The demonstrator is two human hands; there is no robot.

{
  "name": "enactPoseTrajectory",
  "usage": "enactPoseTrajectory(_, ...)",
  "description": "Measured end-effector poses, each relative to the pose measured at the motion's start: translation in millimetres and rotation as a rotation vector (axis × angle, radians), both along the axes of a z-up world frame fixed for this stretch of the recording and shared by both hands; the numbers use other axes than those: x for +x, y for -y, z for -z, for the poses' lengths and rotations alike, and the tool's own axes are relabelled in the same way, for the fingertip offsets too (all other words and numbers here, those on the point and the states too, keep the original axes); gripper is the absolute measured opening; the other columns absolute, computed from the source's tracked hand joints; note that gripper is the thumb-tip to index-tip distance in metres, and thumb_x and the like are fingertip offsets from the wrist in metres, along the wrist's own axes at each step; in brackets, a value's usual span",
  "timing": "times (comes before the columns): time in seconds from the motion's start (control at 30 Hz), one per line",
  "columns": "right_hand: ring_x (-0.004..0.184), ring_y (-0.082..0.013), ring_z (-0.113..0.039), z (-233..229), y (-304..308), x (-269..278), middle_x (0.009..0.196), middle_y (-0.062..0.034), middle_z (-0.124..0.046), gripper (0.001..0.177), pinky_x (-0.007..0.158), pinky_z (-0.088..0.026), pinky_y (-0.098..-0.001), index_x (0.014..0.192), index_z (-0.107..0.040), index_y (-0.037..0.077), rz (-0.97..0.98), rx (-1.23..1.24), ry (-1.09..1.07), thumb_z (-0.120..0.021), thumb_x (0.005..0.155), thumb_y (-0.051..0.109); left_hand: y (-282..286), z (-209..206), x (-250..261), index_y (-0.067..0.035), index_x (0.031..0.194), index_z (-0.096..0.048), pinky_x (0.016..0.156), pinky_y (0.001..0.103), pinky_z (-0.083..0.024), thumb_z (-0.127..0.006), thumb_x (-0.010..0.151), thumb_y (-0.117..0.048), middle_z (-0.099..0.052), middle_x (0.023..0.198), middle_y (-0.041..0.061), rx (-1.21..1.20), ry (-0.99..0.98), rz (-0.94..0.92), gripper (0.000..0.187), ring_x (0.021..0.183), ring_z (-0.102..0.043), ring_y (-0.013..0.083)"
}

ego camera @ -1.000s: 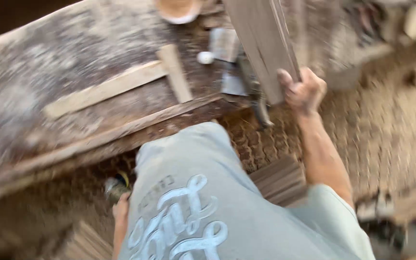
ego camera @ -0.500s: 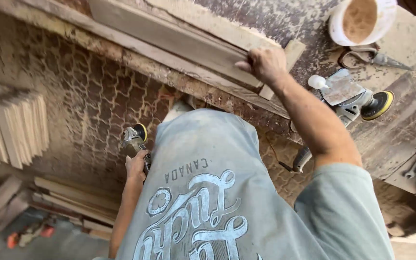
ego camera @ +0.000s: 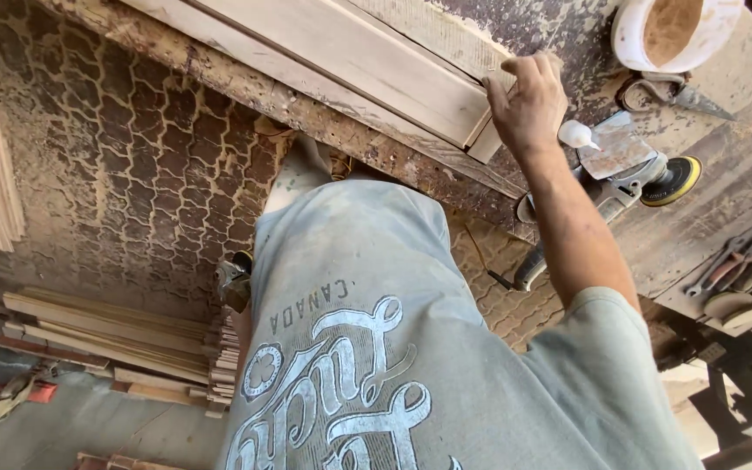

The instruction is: Sanding wood slats using a power tool and applying wood glue to bond pieces.

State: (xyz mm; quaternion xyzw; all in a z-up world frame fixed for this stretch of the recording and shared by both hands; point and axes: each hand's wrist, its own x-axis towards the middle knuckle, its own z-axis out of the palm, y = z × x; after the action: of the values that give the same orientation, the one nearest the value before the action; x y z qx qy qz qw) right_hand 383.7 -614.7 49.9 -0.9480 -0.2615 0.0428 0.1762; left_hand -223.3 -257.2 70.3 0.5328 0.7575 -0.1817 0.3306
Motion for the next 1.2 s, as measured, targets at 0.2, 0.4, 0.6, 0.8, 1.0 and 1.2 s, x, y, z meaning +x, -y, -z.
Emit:
enactPoseTrajectory(0.2, 0.098, -0.0205, -0.063, -55.5, -62.7, -85.9, 0.108, -0.0054, -0.064, 0.018, 0.088, -0.058, -0.0332, 0.093, -0.067, 0.010, -0.135, 0.233, -0.010, -0.071, 0.083, -0.003, -18.2, -65.5, 153.0, -0.002, 0.137, -0.043, 0.088, 0.039, -0.051, -0.066, 0.082, -0.024, -0.056, 0.122, 0.014, 0.042, 0.088, -0.063, 0.064, 0.103, -0.059, 0.0247)
enactPoseTrajectory(0.4, 0.139, -0.0341, -0.048, -31.6, -101.2, -161.6, 0.143, -0.0131, -0.060, 0.040, 0.118, -0.038, -0.0522, 0.124, -0.069, 0.009, -0.422, 0.198, -0.482, -0.064, 0.100, 0.040, -64.3, -127.7, 261.0, -0.003, 0.142, -0.036, 0.080, 0.036, -0.064, -0.064, 0.085, -0.006, -0.053, 0.121, 0.014, 0.119, 0.320, 0.161, 0.064, 0.100, -0.063, 0.0239)
enactPoseTrajectory(0.6, 0.122, -0.0445, -0.060, -14.9, -88.4, -137.6, 0.128, -0.0217, -0.064, 0.050, 0.100, -0.049, -0.0561, 0.123, -0.068, 0.007, -0.089, 0.440, -0.105, -0.090, 0.080, 0.019, -115.9, -103.9, 302.6, -0.007, 0.145, -0.051, 0.092, 0.052, -0.050, -0.087, 0.067, -0.006, -0.063, 0.127, 0.024, 0.494, 0.621, 0.618, 0.085, 0.113, -0.064, 0.0331)
enactPoseTrajectory(0.8, 0.103, -0.0256, -0.057, -40.7, -32.4, -144.0, 0.115, -0.0136, -0.065, 0.033, 0.086, -0.050, -0.0357, 0.123, -0.066, 0.002, 0.297, 0.210, -0.226, -0.072, 0.095, 0.018, -125.8, -147.9, 394.1, -0.002, 0.146, -0.039, 0.065, 0.030, -0.058, -0.066, 0.085, -0.010, -0.057, 0.116, 0.010, 0.143, 0.772, 0.645, 0.067, 0.086, -0.059, 0.0169)
enactPoseTrajectory(1.0, 0.114, -0.0234, -0.063, -140.7, -154.6, -123.0, 0.134, -0.0115, -0.064, 0.049, 0.095, -0.056, -0.0362, 0.138, -0.057, 0.011, 0.059, 0.259, -0.906, -0.067, 0.094, 0.029, -135.9, -156.8, 400.0, -0.017, 0.154, -0.047, 0.082, 0.033, -0.056, -0.057, 0.093, -0.009, -0.053, 0.124, 0.004, 0.052, 1.216, 0.444, 0.063, 0.094, -0.053, 0.0175)
enactPoseTrajectory(1.2, 0.104, -0.0252, -0.066, -156.6, -329.0, -156.4, 0.121, -0.0071, -0.061, 0.071, 0.088, -0.058, -0.0407, 0.133, -0.041, 0.012, -0.517, 0.448, -0.978, -0.076, 0.084, 0.050, -138.6, -181.7, 382.3, -0.020, 0.159, -0.040, 0.092, 0.037, -0.065, -0.054, 0.095, -0.024, -0.054, 0.136, 0.011, 0.150, 1.312, 0.360, 0.066, 0.106, -0.065, 0.0256)
